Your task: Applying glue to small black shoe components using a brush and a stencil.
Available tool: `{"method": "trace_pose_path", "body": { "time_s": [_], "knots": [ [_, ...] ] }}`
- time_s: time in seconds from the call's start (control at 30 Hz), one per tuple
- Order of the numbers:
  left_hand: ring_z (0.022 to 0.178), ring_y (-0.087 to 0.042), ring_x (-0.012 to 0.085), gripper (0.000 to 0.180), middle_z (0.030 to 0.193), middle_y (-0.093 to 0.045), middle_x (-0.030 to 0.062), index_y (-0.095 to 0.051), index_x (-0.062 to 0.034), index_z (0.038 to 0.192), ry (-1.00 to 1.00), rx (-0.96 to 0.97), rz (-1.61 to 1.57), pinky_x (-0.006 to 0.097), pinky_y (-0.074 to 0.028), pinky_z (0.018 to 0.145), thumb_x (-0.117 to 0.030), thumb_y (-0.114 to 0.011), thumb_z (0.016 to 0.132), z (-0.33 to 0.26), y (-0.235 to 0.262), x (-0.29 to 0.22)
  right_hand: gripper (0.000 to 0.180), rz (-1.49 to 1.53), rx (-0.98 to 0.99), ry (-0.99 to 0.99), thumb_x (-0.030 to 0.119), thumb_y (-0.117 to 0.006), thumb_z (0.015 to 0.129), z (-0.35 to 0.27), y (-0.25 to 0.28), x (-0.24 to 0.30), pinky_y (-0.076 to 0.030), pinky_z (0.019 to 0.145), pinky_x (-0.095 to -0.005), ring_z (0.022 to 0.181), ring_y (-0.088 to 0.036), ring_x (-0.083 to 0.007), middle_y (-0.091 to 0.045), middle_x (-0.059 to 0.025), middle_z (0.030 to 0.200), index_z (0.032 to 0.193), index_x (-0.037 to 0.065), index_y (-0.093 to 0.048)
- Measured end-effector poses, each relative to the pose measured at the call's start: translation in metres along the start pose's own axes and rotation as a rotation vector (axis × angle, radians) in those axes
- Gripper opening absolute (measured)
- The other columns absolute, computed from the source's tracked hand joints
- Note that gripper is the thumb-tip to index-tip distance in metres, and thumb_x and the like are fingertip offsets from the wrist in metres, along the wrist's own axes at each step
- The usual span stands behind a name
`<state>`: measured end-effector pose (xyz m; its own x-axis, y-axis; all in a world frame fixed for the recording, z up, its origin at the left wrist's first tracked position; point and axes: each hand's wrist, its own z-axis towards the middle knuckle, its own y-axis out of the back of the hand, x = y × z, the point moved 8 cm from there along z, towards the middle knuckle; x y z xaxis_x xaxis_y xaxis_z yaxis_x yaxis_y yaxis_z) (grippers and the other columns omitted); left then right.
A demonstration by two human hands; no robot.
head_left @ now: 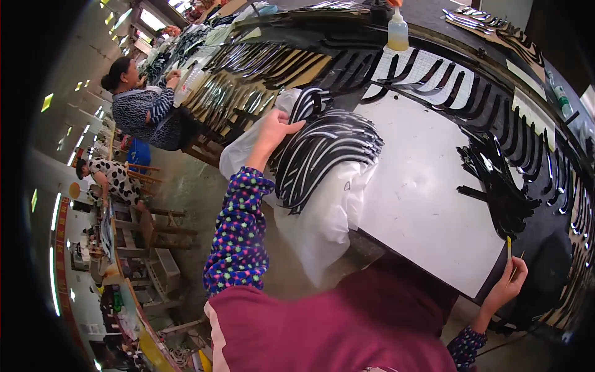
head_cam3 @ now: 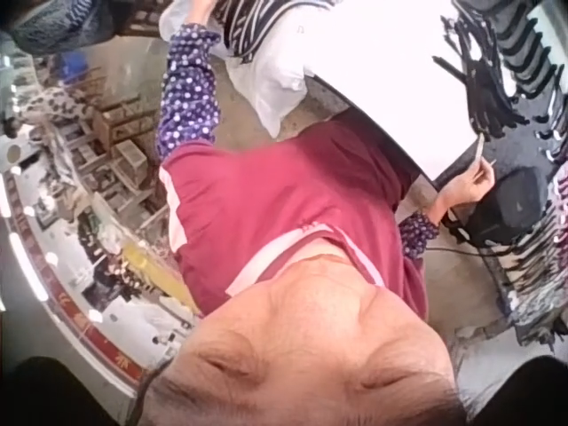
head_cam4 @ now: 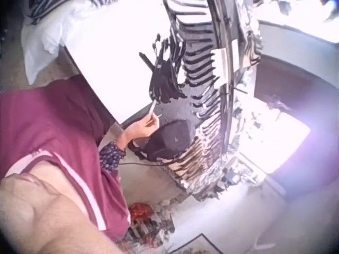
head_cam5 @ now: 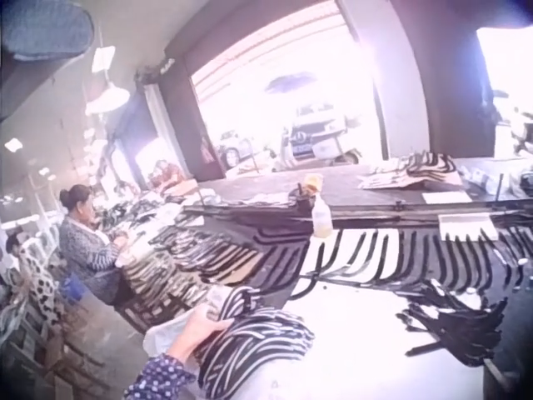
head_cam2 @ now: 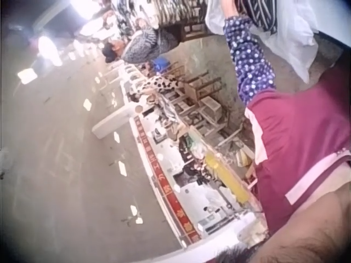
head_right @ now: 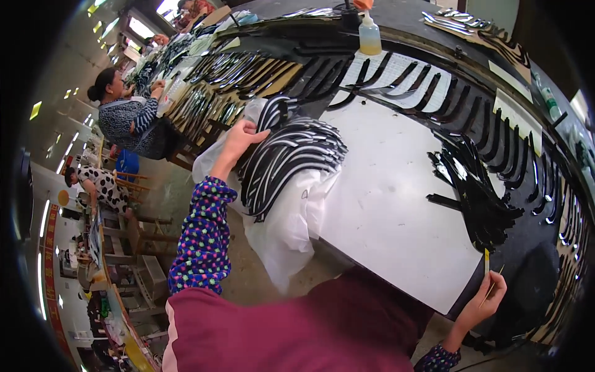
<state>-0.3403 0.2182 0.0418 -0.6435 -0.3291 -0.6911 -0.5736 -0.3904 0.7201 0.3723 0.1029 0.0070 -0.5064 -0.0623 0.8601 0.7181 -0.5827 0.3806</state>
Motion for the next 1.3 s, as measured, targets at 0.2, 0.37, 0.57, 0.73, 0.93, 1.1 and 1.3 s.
{"method": "trace_pose_path", "body": {
  "time_s": [0.2, 0.37, 0.57, 0.73, 0.93, 1.1, 1.3],
  "knots": [
    [0.099, -0.068, 0.0241, 0.059, 0.112, -0.071, 0.0175, -0.068, 0.0052, 0.112, 0.029, 0.224, 0.113, 0.035, -0.053, 0.087, -0.036, -0.087, 0.074, -0.008, -0.014, -0.022, 0.017, -0.13, 0.002, 0.032, 0.01, -0.057, 0.103, 0.006, -0.019, 0.026, -0.046, 0.099, -0.0301, 0.106, -0.059, -0.0171, -0.064, -0.0091, 0.111, 0.113, -0.004, -0.06],
    [0.074, -0.068, 0.0164, 0.048, 0.086, -0.074, 0.0119, -0.071, 0.0082, 0.105, 0.023, 0.344, -0.098, 0.029, -0.053, 0.072, -0.031, -0.083, 0.08, 0.007, -0.023, -0.023, 0.021, 0.047, 0.316, 0.336, 0.01, -0.044, 0.108, -0.017, -0.079, 0.15, -0.048, 0.098, -0.034, 0.107, -0.062, -0.0243, -0.065, -0.0166, 0.118, 0.114, -0.003, -0.059],
    [0.075, -0.061, 0.0109, 0.034, 0.087, -0.069, 0.0036, -0.069, 0.0003, 0.092, 0.083, 0.319, -0.346, 0.026, -0.049, 0.071, -0.033, -0.073, 0.092, -0.001, -0.012, -0.005, 0.031, 0.144, 0.994, 0.891, 0.0, -0.066, 0.089, -0.09, -0.254, 0.291, -0.044, 0.102, -0.044, 0.129, -0.053, -0.0362, -0.057, -0.0181, 0.138, 0.119, 0.003, -0.057],
    [0.076, -0.059, 0.0086, 0.035, 0.086, -0.067, 0.0014, -0.066, -0.0034, 0.098, 0.073, 0.318, -0.616, 0.022, -0.046, 0.074, -0.038, -0.066, 0.098, -0.006, -0.004, -0.02, 0.034, 0.047, 0.905, 1.159, 0.026, -0.061, 0.097, -0.128, -0.385, 0.318, -0.036, 0.107, -0.0494, 0.138, -0.046, -0.0298, -0.056, -0.014, 0.138, 0.123, 0.004, -0.054],
    [0.069, -0.054, 0.0077, 0.032, 0.076, -0.058, -0.0011, -0.06, -0.0084, 0.09, -0.055, 0.202, -0.772, 0.021, -0.041, 0.066, -0.039, -0.066, 0.098, -0.028, 0.064, -0.047, 0.04, -0.12, 0.957, 1.122, 0.039, -0.056, 0.1, -0.153, -0.434, 0.302, -0.037, 0.107, -0.0475, 0.133, -0.051, -0.028, -0.061, -0.012, 0.132, 0.125, 0.007, -0.055],
    [0.074, -0.06, 0.0108, 0.039, 0.084, -0.061, 0.0007, -0.059, -0.0048, 0.102, -0.197, 0.239, -0.961, 0.026, -0.051, 0.072, -0.044, -0.063, 0.098, -0.047, 0.117, -0.106, 0.039, -0.026, 0.993, 1.044, 0.039, -0.059, 0.097, -0.142, -0.431, 0.302, -0.036, 0.106, -0.0451, 0.128, -0.054, -0.0262, -0.064, -0.0125, 0.125, 0.119, 0.007, -0.058],
    [0.1, -0.065, 0.0268, 0.049, 0.104, -0.067, 0.0125, -0.059, 0.0024, 0.119, -0.036, 0.574, -1.577, 0.042, -0.053, 0.093, -0.043, -0.056, 0.102, -0.109, 0.049, -0.175, 0.032, 0.88, 0.969, -0.089, 0.034, -0.056, 0.104, -0.067, -0.356, 0.269, -0.053, 0.083, -0.0333, 0.097, -0.066, -0.0146, -0.072, -0.0063, 0.105, 0.109, 0.004, -0.068]
  ]
}}
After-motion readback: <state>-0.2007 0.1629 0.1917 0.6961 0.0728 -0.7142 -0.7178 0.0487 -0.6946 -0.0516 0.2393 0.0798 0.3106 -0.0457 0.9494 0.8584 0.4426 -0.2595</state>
